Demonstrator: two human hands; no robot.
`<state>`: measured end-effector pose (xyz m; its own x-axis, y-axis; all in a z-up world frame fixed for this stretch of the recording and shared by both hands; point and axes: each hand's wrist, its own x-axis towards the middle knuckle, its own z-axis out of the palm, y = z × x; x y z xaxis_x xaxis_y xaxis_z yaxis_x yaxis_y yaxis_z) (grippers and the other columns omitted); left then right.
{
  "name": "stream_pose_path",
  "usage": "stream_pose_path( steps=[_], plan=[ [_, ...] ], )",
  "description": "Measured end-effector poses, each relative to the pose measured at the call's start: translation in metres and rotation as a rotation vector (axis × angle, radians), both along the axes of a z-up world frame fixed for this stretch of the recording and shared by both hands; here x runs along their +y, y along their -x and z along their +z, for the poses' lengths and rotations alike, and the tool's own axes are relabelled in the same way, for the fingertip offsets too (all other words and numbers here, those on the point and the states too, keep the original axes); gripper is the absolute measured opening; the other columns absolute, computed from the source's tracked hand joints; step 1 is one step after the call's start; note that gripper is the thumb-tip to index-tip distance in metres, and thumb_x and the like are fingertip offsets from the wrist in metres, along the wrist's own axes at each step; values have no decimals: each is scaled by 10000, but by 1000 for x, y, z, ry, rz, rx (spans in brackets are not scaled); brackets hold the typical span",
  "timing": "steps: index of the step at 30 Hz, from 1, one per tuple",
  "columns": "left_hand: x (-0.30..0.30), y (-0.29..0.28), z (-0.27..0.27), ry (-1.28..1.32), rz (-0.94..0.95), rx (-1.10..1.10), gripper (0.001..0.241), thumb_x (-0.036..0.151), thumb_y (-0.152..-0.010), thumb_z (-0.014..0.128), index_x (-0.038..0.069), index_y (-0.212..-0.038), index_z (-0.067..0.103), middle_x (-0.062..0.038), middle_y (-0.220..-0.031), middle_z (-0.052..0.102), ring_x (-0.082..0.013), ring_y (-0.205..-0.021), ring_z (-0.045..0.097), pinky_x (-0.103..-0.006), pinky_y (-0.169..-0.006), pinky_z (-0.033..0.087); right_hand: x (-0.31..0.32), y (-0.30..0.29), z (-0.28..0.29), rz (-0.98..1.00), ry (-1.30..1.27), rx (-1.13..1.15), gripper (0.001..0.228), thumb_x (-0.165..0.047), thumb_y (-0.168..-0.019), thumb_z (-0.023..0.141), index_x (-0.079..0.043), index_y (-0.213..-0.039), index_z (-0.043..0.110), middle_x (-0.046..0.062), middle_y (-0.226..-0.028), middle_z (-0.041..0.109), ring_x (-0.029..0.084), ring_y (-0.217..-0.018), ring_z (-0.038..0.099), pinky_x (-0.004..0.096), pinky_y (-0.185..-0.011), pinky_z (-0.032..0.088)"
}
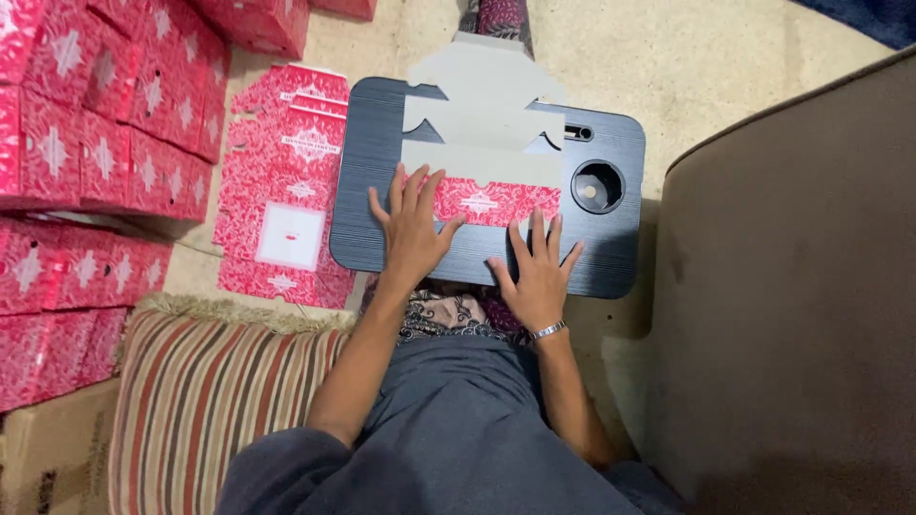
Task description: Assembling a cardboard box by folding flaps and applying a decorative patterned paper to the exterior.
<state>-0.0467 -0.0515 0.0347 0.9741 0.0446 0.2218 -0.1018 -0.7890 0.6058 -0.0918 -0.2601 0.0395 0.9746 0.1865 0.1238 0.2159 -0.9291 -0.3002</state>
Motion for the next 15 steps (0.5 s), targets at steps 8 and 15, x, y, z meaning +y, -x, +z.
stream_pose_path(
  steps=[8, 15],
  plan=[
    [0, 12, 18, 7, 65, -167, 658, 422, -714, 927, 236, -1295, 679, 0, -1191, 516, -296, -1298, 355, -629, -978, 226, 1, 1, 3, -18, -46, -63, 674, -589, -937, 614, -171, -1462, 558, 167, -1654, 306, 434, -1537, 174, 765, -1121, 79],
    [0, 12, 2, 141, -4, -468, 229, 67, -713, 884, 217, -770, 721, 34, -1155, 571, -319, -1262, 427, -499, -997, 266, -14, -1, -38, -89, -282, -141, 616, -638, -1013, 451, -126, -1263, 686, 134, -1494, 516, 383, -1525, 243, 624, -1206, 52]
  ],
)
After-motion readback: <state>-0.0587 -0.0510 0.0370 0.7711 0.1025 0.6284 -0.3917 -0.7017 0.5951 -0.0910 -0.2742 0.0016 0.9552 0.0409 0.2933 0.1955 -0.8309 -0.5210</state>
